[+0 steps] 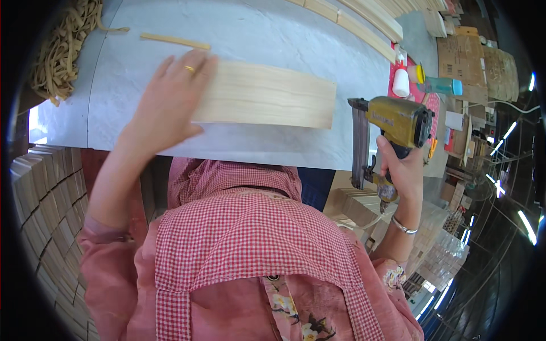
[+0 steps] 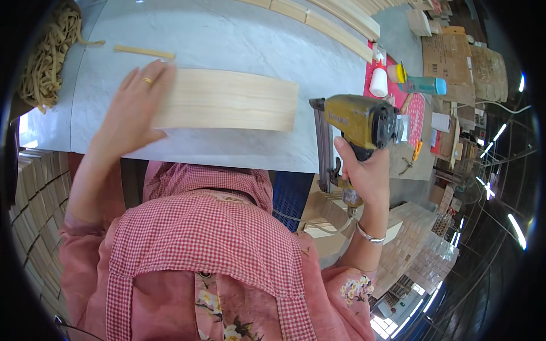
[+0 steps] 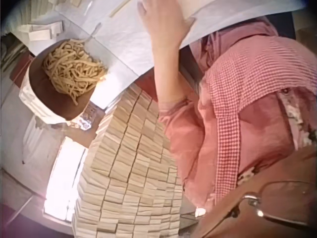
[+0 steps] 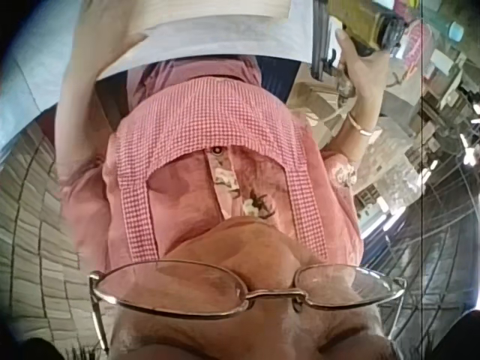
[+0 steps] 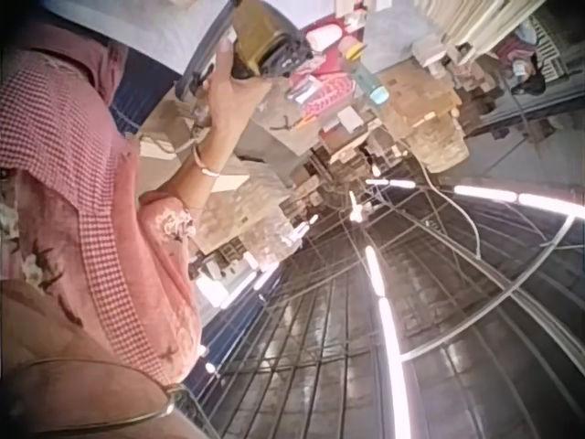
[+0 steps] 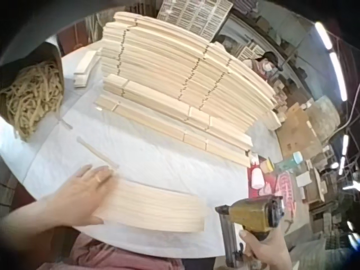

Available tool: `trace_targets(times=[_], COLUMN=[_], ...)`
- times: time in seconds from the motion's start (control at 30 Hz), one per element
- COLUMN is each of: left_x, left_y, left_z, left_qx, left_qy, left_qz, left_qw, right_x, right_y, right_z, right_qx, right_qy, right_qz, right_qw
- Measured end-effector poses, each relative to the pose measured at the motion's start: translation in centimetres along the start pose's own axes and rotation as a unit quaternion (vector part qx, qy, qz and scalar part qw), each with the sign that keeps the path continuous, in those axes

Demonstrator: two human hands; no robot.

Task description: Assemble wooden boxes by applying glue to the edges and securing them with a pneumatic nail gun.

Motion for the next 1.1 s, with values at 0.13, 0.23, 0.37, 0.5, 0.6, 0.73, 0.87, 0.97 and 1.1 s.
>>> trace_targets(times=[0.13, 0.23, 0.37, 0.5, 0.6, 0.73, 0.87, 0.97, 1.1], left_x=[0.3, -2.9, -6.6, -7.2, -7.3, -7.1, -7.1, -7.0, -6.9], left_y=[0.1, 2.5, 4.5, 4.7, 4.5, 4.8, 4.9, 5.0, 5.0], left_z=[0.9, -1.7, -5.4, -6.0, -6.0, -6.1, -5.8, -5.7, -5.7], left_qx=[-0.051, -0.092, -0.124, -0.121, -0.103, -0.056, -0.113, -0.114, -0.115], left_qy=[-0.003, 0.005, 0.022, 0.024, 0.018, 0.004, 0.02, 0.018, 0.015], left_qz=[0.014, 0.017, 0.045, 0.015, 0.019, 0.065, 0.085, 0.095, 0.111], left_qw=[0.999, 0.996, 0.991, 0.992, 0.994, 0.996, 0.99, 0.989, 0.987], right_x=[-1.0, -1.8, -2.0, -2.1, -2.3, -2.5, -2.3, -2.0, -1.8], right_y=[0.1, 0.2, 0.7, 0.8, 0.9, 1.0, 1.2, 1.2, 1.3], right_z=[1.7, 2.9, 3.5, 3.7, 3.4, 3.0, 2.7, 2.7, 2.8], right_qx=[0.007, 0.007, 0.024, 0.021, 0.028, 0.042, 0.049, 0.05, 0.049], right_qy=[0.004, 0.014, 0.013, 0.008, 0.004, -0.001, -0.008, 0.004, 0.015], right_qz=[-0.019, -0.026, -0.005, -0.007, -0.006, 0.001, 0.003, 0.001, -0.004], right_qw=[1.0, 1.0, 1.0, 1.0, 1.0, 0.999, 0.999, 0.999, 0.999])
Point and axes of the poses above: each hand's wrist, its own z-axis away from the middle knuckle, its own y-axis out of the palm, x = y × z, the point moved 5 cm from there along -z, towards the middle knuckle, and after that the axes turned 2 degrees about y, right-handed, at the moved point
